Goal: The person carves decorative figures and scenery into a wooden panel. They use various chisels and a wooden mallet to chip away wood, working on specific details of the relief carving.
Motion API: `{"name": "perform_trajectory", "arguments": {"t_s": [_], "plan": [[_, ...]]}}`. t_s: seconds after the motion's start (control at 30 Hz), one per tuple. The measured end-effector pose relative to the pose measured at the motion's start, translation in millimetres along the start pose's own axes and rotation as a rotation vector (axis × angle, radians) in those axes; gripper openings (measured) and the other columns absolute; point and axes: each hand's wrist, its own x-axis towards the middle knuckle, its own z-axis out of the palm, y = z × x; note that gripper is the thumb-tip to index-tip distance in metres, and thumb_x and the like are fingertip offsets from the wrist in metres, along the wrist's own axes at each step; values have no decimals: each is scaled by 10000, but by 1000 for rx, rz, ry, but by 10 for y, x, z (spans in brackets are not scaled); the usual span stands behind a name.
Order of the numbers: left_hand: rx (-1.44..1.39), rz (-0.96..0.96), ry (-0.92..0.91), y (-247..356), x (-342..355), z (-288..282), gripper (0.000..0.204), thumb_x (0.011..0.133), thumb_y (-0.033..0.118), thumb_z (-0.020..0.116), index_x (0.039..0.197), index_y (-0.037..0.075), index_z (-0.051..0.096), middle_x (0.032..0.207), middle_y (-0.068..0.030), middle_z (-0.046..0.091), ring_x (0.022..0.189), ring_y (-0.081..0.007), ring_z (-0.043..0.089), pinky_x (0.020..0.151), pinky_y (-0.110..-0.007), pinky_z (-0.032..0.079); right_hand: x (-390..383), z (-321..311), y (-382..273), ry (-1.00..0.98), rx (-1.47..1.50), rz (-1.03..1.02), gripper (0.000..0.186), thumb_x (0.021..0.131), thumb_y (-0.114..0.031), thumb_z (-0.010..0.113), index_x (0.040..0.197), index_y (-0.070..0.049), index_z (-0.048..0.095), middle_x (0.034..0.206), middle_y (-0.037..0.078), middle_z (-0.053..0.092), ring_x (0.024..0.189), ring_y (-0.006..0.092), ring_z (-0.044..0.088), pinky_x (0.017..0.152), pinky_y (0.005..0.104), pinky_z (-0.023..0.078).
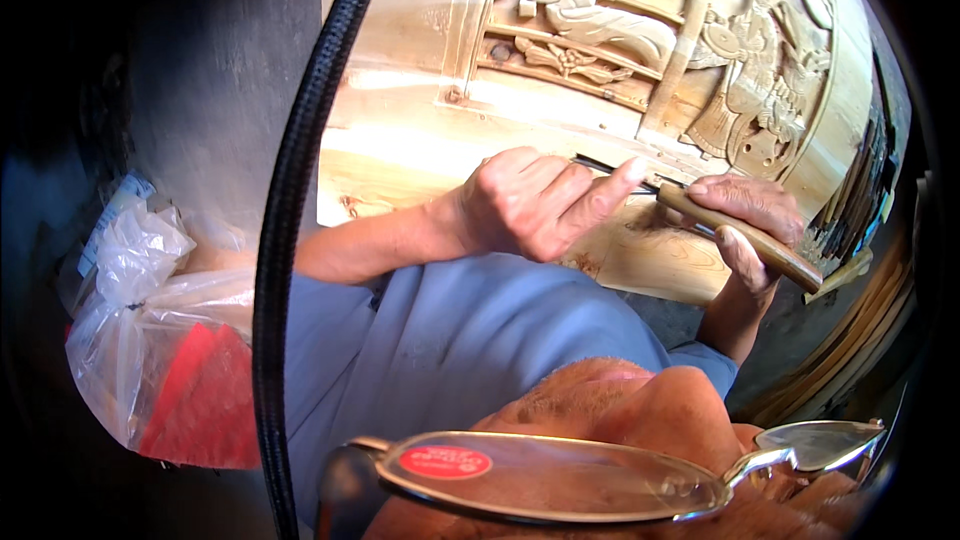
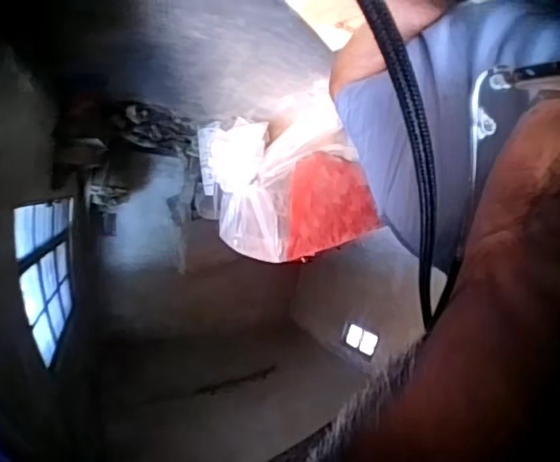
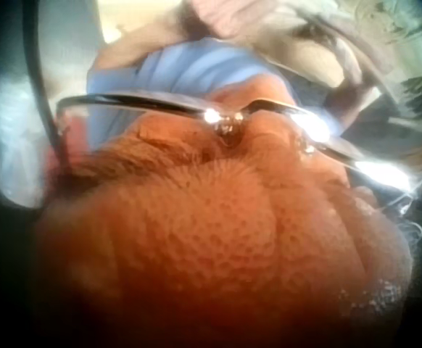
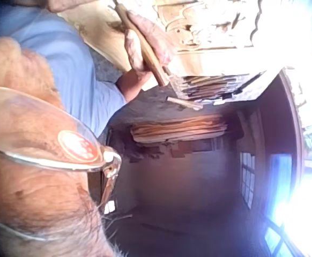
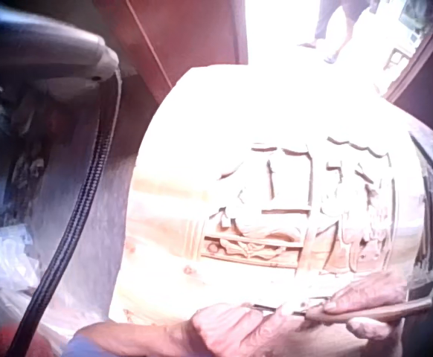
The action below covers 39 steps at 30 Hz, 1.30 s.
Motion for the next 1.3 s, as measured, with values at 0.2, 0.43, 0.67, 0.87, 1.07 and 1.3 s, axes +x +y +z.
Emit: {"name": "perform_trajectory", "arguments": {"t_s": [0.2,0.43,0.67,0.87,1.07,1.3], "plan": [[35,-21,122,-52,-155,72,338,833,12,821,1169,39,794,671,7,558,543,-158,524,481,-334,365,-632,6,47,395,69,27,501,960,-353,666,960,128,809,834,239,780,689,330,764,683,402,623],[-55,-12,238,65,-79,-51,250,832,-19,895,1036,55,770,694,-62,664,534,-238,616,491,-365,449,-510,174,415,479,456,28,590,1151,-397,545,1030,121,799,823,193,760,673,229,716,668,341,583],[-224,12,214,287,-271,18,155,899,62,867,1014,60,762,696,-86,686,548,-252,658,494,-372,484,-495,233,543,532,470,102,669,1179,-509,473,1114,82,781,846,148,757,746,208,721,741,342,578],[-411,-72,-138,87,-898,686,105,946,127,833,932,64,751,712,-112,708,582,-296,693,522,-401,521,-416,275,645,504,481,189,684,1169,-550,469,1145,61,773,860,133,757,779,199,725,802,355,578],[-405,-92,-55,421,-583,262,122,967,152,808,919,62,742,738,-137,712,633,-332,709,555,-418,540,-412,318,636,502,437,193,676,1166,-553,476,1162,53,775,862,122,751,775,192,720,801,351,577],[-417,-40,-110,401,-590,354,123,962,150,802,932,50,738,803,-153,729,700,-352,725,604,-435,564,-457,325,757,518,506,199,665,1159,-555,487,1138,47,769,908,125,764,825,205,739,851,375,593]]}}
